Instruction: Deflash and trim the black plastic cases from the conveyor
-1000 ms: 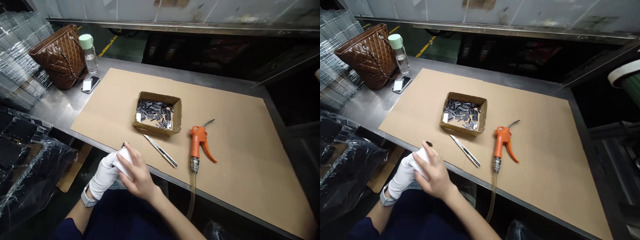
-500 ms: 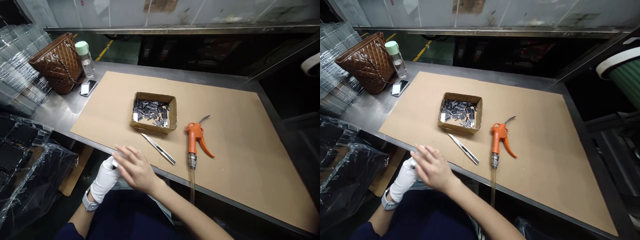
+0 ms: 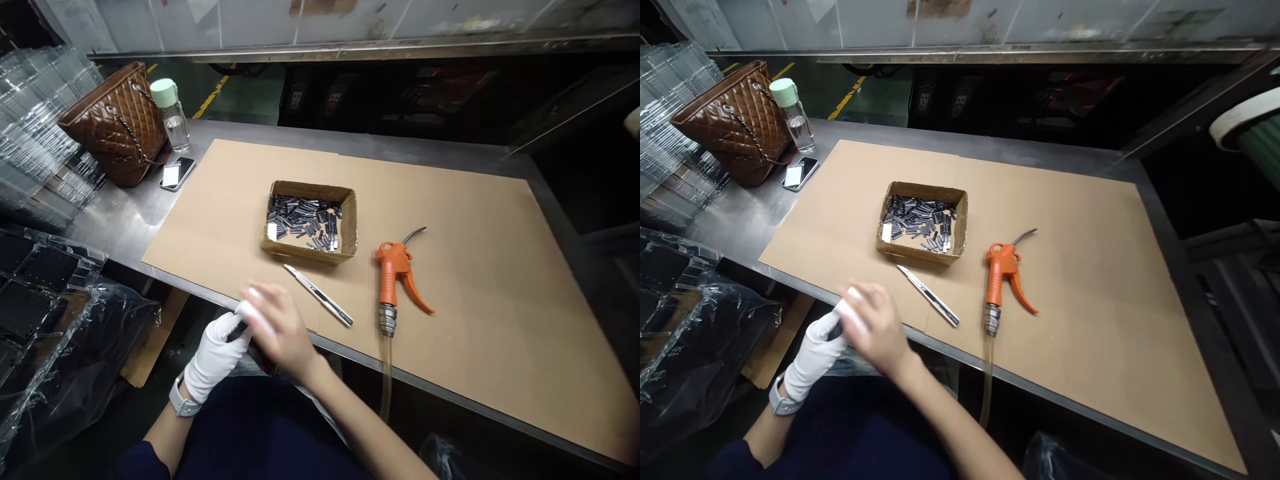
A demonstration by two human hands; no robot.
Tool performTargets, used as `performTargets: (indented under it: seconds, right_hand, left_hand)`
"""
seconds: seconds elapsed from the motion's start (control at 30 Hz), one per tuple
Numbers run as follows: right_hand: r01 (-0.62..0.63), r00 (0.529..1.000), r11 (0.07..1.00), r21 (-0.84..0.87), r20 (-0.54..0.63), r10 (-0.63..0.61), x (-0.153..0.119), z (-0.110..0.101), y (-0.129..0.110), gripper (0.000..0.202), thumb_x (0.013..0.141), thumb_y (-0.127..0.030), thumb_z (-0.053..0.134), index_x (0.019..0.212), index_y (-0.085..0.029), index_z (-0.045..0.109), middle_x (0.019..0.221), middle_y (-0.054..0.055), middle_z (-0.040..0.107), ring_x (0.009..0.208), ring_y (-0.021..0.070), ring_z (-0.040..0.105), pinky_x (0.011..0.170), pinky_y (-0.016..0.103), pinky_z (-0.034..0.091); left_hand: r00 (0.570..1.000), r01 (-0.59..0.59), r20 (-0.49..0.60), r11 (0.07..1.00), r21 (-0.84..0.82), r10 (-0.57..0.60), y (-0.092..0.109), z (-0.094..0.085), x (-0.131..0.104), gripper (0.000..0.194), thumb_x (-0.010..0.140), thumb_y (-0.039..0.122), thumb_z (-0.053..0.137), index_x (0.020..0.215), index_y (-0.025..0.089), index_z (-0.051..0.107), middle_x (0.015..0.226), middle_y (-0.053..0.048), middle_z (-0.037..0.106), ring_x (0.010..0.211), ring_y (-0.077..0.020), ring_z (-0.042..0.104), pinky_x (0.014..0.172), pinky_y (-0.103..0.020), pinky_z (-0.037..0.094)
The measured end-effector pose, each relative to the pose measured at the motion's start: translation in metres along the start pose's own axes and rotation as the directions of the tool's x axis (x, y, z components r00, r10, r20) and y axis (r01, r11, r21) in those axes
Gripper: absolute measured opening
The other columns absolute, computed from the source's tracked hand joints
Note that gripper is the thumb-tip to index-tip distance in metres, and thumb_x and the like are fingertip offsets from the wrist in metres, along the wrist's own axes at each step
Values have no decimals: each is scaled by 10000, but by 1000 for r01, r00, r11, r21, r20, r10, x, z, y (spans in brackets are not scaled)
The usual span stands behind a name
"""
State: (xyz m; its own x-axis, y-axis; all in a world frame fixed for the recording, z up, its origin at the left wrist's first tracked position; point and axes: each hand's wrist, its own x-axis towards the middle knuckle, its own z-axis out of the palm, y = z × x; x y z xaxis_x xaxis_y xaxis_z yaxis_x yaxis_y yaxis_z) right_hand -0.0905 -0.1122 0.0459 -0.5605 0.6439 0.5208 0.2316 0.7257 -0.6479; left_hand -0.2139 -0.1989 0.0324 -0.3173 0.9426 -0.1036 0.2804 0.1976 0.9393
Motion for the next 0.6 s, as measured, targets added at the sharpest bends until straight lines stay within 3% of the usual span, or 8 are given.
performTargets:
  seconds: [0.07,0.2,0.27,0.33,0.4,0.43,0.5,0.6]
  right_hand:
    - [-111,994,993,28,-10,112,1,-1,-2,328,935,-308,446,1188,-228,638,1141,119,648,1057,235,592,885,431,512]
    - [-213,976,964,162,-1,216,3,-2,0,355,911,-384,484,1180,-228,654,1213,118,623,1132,260,554,981,478,446]
    - [-383,923,883,272,85,374,1,-1,10,382,910,-446,466,1124,-220,688,1181,114,647,1126,258,572,994,463,446]
    - [-548,837,758,355,218,502,-5,0,23,419,903,-497,459,1067,-206,711,1148,111,669,1112,252,596,995,435,456]
    - [-604,795,686,406,243,555,-11,1,32,432,889,-524,477,1076,-200,692,1160,111,669,1108,252,606,983,427,471]
    - [-590,798,683,430,179,576,-14,2,34,426,885,-524,487,1095,-202,668,1189,114,654,1117,254,603,970,430,480]
    - [-501,820,738,453,-25,572,-17,4,33,368,889,-497,500,1090,-214,620,1266,124,600,1166,262,572,963,448,483]
    - [-302,855,901,312,-330,401,-18,11,24,191,882,-382,554,1005,-238,577,1289,116,549,1213,268,523,980,488,460]
  left_hand:
    - [999,-25,23,999,-37,26,0,0,0,199,837,354,601,869,191,712,745,-22,659,665,-149,589,670,-272,521]
    - [998,-34,50,991,-130,41,-4,-1,0,174,807,335,645,847,178,710,754,-25,673,663,-153,602,662,-269,521]
    - [1000,8,-10,977,-212,-10,-6,-2,1,173,770,334,691,837,175,704,745,-17,678,662,-152,616,661,-261,527]
    - [980,57,-147,893,-446,-136,-6,-2,5,260,771,355,693,985,209,684,897,-20,705,792,-174,659,744,-278,545]
    - [923,49,-245,721,-691,-297,-3,1,13,383,807,389,650,1166,264,602,1103,-22,678,990,-194,648,864,-314,536]
    - [902,39,-250,641,-766,-352,0,3,19,406,831,401,617,1215,282,564,1161,-23,658,1058,-196,628,902,-329,525]
    - [902,65,-176,527,-847,-395,8,9,32,420,850,406,587,1248,283,532,1193,-35,648,1104,-201,612,928,-350,518]
    - [923,159,-11,406,-900,-385,19,19,45,415,861,399,570,1245,248,533,1196,-70,652,1086,-214,628,919,-380,528]
